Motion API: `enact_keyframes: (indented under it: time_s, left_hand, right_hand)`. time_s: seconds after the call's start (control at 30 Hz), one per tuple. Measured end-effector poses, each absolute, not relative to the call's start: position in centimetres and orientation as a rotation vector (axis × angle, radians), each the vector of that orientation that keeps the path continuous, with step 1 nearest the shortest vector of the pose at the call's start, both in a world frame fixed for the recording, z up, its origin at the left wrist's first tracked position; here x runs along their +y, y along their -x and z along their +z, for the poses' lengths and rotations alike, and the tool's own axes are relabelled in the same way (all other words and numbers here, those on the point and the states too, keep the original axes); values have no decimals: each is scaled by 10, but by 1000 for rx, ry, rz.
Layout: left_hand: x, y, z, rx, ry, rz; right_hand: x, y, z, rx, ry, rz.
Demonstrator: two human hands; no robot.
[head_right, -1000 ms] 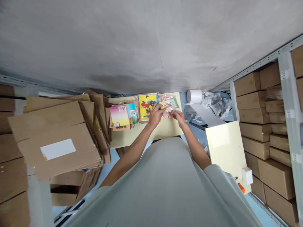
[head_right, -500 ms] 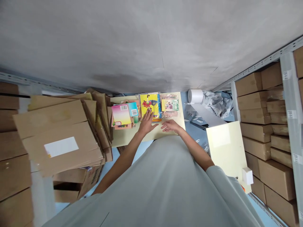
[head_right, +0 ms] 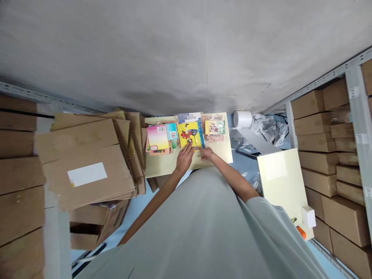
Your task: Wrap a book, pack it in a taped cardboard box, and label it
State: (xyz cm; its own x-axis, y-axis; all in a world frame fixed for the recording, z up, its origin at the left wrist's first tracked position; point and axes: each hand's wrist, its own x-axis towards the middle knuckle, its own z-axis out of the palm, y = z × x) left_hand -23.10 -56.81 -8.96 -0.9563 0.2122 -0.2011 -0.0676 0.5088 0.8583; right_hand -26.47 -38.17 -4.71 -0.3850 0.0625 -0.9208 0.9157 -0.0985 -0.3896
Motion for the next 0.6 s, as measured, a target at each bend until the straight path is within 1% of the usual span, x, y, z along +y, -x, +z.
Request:
enact_keyframes:
  time_s: [0.27, 0.33, 0.4, 0.5, 0.6]
  left_hand:
    - [-582, 211, -76, 2441, -179, 1514]
    - [-590, 206, -68, 2490, -11, 1574]
    - [-597, 203, -60, 2468, 303, 1658]
    - [-599, 204, -47, 2079, 619, 1800]
    - [-586, 212, -29, 1597, 527, 1951]
  right_hand:
    - [-392, 243, -24, 1543, -1182, -1830]
    - [-392, 235, -12, 1573, -1160, -1877]
    - [-389, 224, 3, 1607, -1101, -1931]
    - [-377, 201, 27, 1693, -946, -2021]
    - [-358, 168, 49, 1717, -914, -2085]
